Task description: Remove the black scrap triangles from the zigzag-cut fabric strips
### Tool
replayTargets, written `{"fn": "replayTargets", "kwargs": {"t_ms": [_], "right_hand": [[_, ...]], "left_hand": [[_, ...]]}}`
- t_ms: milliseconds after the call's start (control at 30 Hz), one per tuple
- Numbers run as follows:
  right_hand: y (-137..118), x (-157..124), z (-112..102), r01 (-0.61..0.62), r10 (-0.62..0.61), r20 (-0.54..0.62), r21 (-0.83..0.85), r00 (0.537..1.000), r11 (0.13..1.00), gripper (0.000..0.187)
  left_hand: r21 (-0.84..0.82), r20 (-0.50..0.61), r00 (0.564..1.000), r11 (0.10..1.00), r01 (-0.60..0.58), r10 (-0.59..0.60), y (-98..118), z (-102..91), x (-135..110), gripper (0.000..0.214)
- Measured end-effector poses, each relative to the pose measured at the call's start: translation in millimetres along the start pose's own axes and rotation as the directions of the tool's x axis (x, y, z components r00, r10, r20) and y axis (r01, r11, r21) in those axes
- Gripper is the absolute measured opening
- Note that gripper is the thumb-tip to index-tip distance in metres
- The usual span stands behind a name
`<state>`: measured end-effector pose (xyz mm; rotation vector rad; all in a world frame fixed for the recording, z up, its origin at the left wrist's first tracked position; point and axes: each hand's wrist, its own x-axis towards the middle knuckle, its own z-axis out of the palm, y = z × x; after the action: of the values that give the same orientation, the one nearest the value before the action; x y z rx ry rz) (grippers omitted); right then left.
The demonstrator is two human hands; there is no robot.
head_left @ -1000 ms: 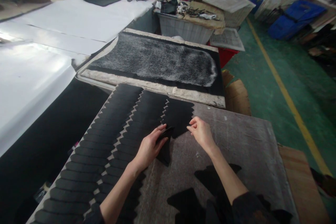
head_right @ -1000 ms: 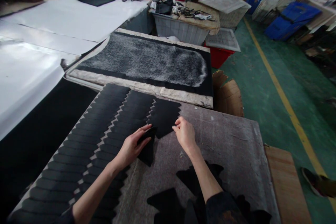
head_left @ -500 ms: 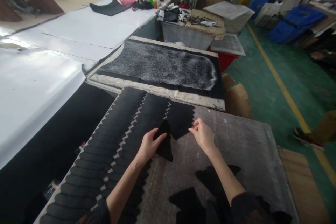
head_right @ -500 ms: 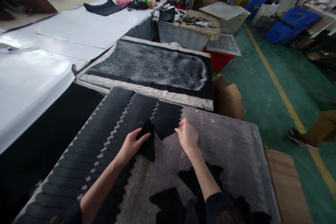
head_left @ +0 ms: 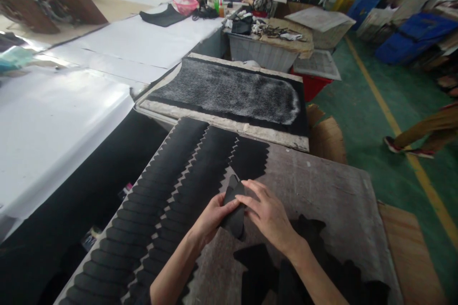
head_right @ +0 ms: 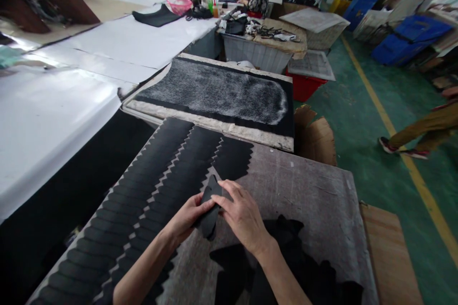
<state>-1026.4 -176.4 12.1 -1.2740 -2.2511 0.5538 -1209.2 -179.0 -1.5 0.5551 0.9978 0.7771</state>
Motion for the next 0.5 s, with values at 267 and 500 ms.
{"fn": "replayTargets", "kwargs": {"t_ms": [267,500], "right_hand": [[-1,-17,0,0.226,-0.227,-0.038,-0.029,0.973,0.974,0.012],[-16,-15,-8,0.026,-0.055,0.121,0.226,0.991,0.974,0.014]], "left_hand": [[0.032,0.136,0.991,0.999,-0.001,-0.004,-3,2.7,-18,0.033],[-0.003,0.316,0.946,0.997,0.08,-0.075,-19,-5.1,-22,0.052]]}}
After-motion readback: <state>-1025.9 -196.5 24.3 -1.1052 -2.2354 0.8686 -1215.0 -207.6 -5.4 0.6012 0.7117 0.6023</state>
